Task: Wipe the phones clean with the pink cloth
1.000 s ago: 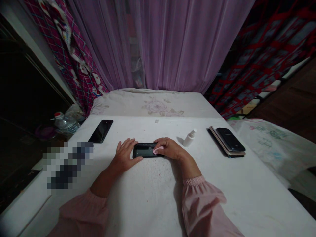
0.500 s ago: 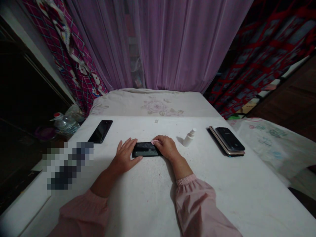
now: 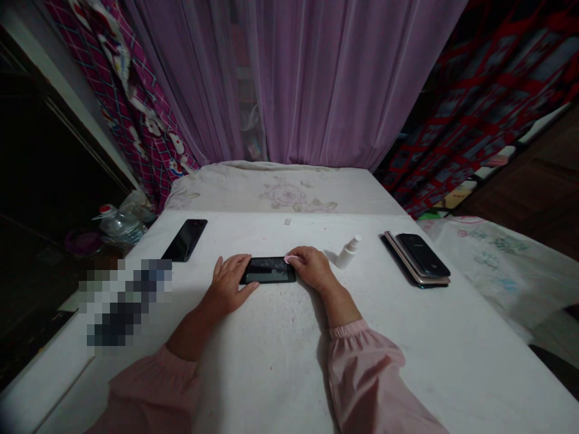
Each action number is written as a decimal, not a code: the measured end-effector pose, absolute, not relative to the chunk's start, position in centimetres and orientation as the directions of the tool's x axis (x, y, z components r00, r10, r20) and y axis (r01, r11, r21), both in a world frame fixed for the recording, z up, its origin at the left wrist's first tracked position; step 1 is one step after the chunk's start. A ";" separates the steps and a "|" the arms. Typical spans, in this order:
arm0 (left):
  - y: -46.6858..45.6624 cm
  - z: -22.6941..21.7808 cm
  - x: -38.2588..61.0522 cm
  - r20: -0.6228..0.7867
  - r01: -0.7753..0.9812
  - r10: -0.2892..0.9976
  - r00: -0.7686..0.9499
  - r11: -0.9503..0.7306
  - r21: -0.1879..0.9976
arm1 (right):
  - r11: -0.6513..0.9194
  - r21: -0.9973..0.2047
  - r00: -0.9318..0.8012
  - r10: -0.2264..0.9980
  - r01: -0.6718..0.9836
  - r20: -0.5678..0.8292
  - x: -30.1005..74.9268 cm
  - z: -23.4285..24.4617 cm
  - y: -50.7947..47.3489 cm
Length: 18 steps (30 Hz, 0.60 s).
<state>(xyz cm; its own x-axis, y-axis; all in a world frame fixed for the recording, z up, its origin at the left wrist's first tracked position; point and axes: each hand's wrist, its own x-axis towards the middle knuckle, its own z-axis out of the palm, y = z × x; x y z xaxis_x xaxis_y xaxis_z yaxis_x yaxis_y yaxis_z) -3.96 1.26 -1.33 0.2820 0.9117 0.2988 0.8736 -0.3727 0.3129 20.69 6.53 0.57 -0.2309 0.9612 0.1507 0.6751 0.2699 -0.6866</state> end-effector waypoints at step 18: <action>1.6 -1.4 -4.6 0.266 0.865 0.904 0.334 -0.406 0.296 | 0.391 -0.718 -0.312 0.917 0.576 0.248 19.4 0.3 6.4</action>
